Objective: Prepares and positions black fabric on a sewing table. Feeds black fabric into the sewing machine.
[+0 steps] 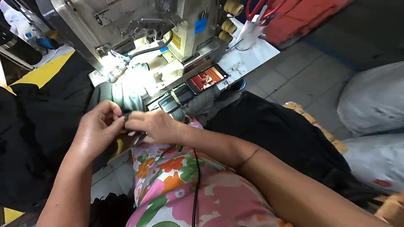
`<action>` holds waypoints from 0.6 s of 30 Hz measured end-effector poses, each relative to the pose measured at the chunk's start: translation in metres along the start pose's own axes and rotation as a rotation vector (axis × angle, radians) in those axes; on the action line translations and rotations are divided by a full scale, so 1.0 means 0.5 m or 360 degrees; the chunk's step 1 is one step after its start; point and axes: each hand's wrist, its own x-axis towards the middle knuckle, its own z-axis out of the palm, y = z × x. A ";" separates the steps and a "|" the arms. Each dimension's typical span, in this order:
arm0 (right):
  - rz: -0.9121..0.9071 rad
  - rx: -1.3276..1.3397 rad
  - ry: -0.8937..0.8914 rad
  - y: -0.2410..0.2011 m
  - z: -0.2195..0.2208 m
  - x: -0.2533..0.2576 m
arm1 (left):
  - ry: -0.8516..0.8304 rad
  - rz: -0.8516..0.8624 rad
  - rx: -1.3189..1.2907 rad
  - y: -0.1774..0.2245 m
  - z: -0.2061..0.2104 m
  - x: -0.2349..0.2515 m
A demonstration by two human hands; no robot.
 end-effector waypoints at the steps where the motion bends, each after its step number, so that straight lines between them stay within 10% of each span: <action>1: 0.0081 0.0027 0.0009 0.021 -0.007 0.012 | 0.0101 0.0027 -0.0045 0.004 -0.007 -0.003; 7: 0.0577 0.0152 -0.0102 0.147 -0.020 0.056 | 0.0930 0.0352 -0.0196 -0.038 -0.084 0.049; 11: 0.0588 0.0245 0.0197 0.163 0.002 0.049 | 0.1405 0.0025 -0.0486 -0.066 -0.121 0.102; 18: 0.0735 0.0419 0.0138 0.120 -0.013 0.065 | 0.1059 0.0001 -0.0912 0.036 -0.089 0.084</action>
